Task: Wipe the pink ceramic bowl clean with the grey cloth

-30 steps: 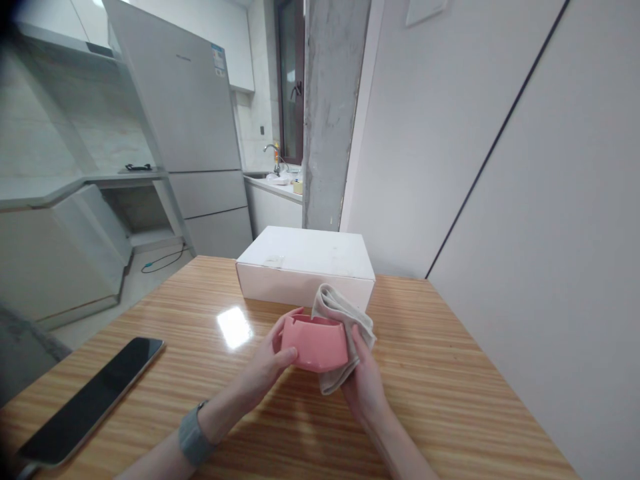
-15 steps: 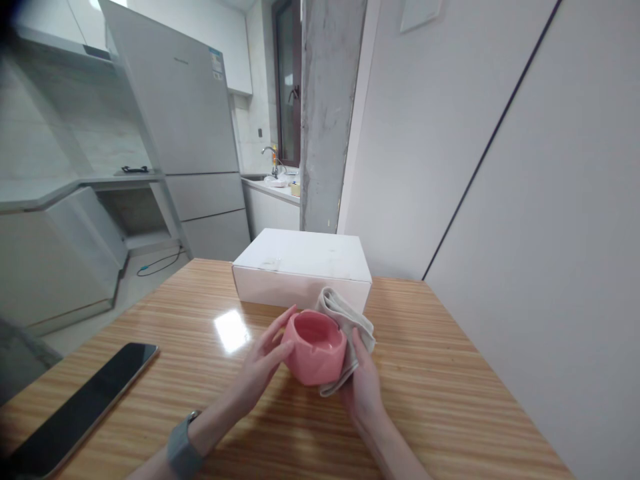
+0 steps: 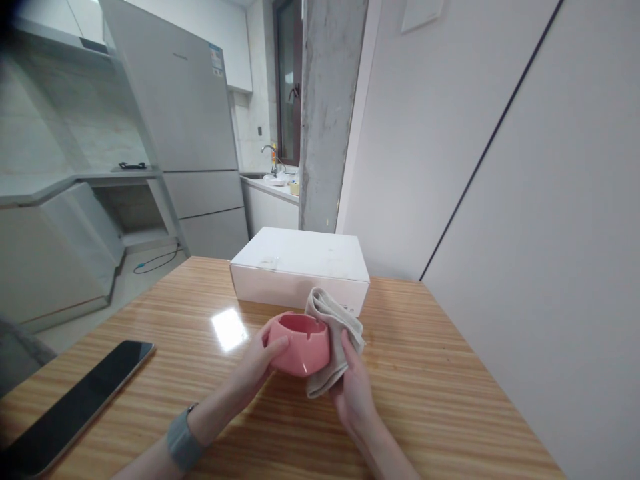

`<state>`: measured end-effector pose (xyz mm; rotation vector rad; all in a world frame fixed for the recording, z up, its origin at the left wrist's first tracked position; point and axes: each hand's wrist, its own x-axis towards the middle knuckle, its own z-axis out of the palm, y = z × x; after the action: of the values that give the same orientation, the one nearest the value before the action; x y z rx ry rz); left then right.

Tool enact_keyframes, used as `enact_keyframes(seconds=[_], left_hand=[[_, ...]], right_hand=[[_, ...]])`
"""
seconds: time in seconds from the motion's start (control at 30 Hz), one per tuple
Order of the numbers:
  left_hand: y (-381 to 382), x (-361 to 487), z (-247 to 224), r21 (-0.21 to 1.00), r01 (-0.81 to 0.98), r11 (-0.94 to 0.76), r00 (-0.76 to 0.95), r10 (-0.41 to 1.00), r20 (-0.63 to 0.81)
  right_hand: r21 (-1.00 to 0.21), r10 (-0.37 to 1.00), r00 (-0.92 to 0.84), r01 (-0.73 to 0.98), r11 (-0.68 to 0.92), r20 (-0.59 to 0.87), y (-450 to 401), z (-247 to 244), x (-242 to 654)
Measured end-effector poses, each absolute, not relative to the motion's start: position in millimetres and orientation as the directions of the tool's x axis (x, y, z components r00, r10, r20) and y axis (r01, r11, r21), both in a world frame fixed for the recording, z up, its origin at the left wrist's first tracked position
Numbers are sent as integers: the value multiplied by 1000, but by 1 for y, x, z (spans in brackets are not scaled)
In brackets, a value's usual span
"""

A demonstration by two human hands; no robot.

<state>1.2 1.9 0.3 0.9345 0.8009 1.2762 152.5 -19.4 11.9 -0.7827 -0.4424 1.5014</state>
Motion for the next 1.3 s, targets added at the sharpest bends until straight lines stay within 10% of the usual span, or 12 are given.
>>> enact_keyframes(seconds=[0.13, 0.7, 1.03, 1.3], left_hand=[[5, 3, -1, 925, -378, 25, -7, 1000, -30], [1, -4, 7, 801, -548, 241, 421, 907, 16], [8, -5, -1, 921, -388, 14, 23, 1000, -5], [11, -8, -3, 866, -485, 118, 248, 969, 7]], right_hand=[[-701, 956, 107, -702, -121, -272, -22, 1, 147], [-603, 963, -20, -776, -185, -270, -17, 16, 156], [-582, 952, -12, -789, -196, -305, -21, 9, 149], [-563, 961, -4, -809, -165, -277, -15, 20, 157]])
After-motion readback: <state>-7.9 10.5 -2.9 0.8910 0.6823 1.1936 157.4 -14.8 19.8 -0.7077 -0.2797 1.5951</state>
